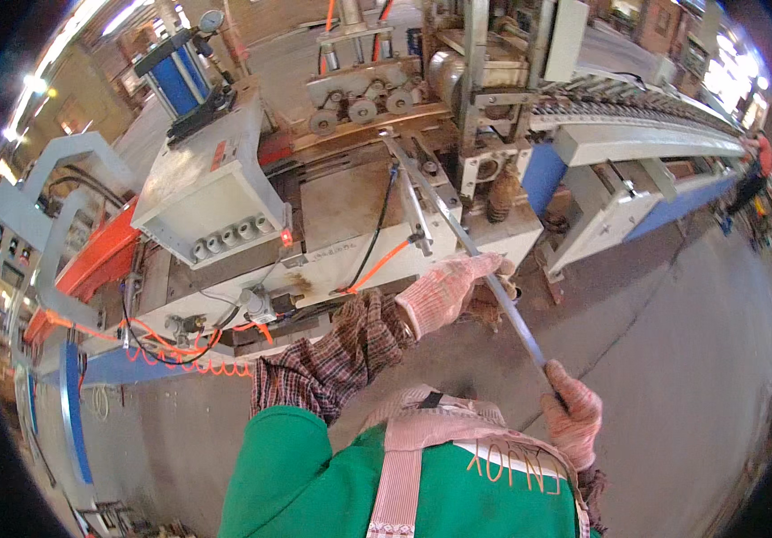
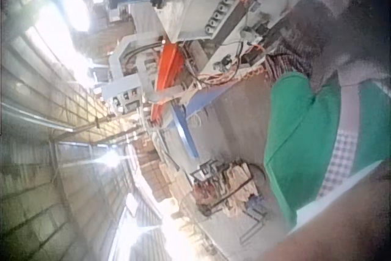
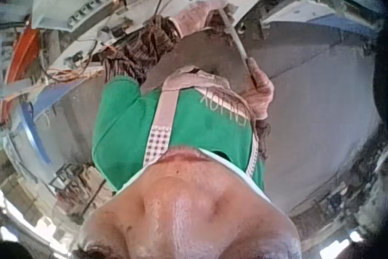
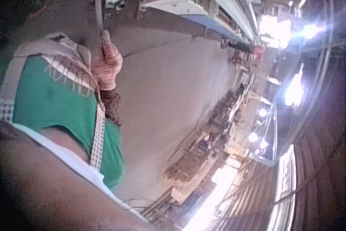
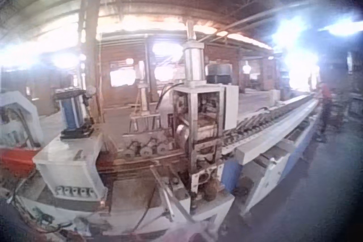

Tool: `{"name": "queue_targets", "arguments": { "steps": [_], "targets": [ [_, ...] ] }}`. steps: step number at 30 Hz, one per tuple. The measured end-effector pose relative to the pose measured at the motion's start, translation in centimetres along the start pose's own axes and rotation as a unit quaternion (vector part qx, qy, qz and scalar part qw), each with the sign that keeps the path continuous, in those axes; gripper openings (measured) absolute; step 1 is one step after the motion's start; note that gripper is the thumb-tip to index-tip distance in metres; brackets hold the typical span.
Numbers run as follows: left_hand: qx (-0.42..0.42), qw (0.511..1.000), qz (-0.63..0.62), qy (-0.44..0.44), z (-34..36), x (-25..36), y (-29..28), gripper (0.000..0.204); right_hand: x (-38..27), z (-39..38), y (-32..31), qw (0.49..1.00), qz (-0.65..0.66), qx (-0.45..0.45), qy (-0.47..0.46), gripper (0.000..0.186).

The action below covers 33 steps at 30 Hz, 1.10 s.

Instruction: The person walks to a large industrial machine and uses a metal rod to adjust a series of small components along a curved rail. They repeatedly insert the rod into slots and apply pressure to each component in sequence.

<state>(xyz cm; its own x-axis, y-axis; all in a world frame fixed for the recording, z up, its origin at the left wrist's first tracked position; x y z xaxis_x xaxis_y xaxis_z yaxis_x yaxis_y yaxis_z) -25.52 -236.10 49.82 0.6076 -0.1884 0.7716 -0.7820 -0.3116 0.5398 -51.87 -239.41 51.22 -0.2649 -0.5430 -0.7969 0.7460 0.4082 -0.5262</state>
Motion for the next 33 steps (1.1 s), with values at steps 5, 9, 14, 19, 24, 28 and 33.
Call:
{"name": "queue_targets", "arguments": {
  "steps": [5, 9, 14, 19, 24, 28, 33],
  "targets": [
    [0.05, 0.996, 0.017, 0.068, 2.0, 5.0, -1.9, 0.04, -0.1, 9.4, -0.5, 0.995, -0.038, -0.087, -0.044, 0.047],
    [0.141, 0.985, 0.009, 0.097, 0.9, 8.3, -8.4, 0.042, -6.0, 14.9, 4.8, 0.965, -0.156, -0.15, -0.147, 0.047],
    [0.215, 0.972, -0.015, 0.095, 2.1, 12.1, -19.0, 0.043, -9.9, 20.3, 13.5, 0.936, -0.226, -0.191, -0.19, 0.049],
    [0.201, 0.978, -0.009, 0.047, 6.0, 13.5, -27.2, 0.041, -10.8, 24.3, 20.8, 0.932, -0.254, -0.208, -0.153, 0.046],
    [0.157, 0.984, -0.086, -0.015, 8.7, 14.1, -28.1, 0.035, -10.8, 26.1, 22.1, 0.94, -0.269, -0.199, -0.069, 0.045],
    [0.103, 0.992, -0.068, -0.037, 9.4, 14.8, -27.6, 0.04, -11.3, 25.9, 21.7, 0.944, -0.282, -0.169, -0.03, 0.046],
    [0.009, 0.997, -0.076, -0.006, 10.0, 18.5, -22.3, 0.04, -12.5, 26.2, 17.9, 0.97, -0.231, -0.074, -0.025, 0.046]
  ]
}}
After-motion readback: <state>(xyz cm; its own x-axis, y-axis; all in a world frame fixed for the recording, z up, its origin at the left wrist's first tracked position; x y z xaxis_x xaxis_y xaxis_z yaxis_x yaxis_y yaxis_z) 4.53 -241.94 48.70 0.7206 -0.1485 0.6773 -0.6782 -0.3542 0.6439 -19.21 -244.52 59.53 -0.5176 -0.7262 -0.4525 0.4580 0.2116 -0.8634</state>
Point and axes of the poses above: each hand's wrist, its own z-axis towards the middle knuckle, its own y-axis out of the palm, x = y × z, the point moved 8 cm from there along z, towards the middle knuckle, and after that the axes turned 4 degrees about -z, right-handed, at the moved point
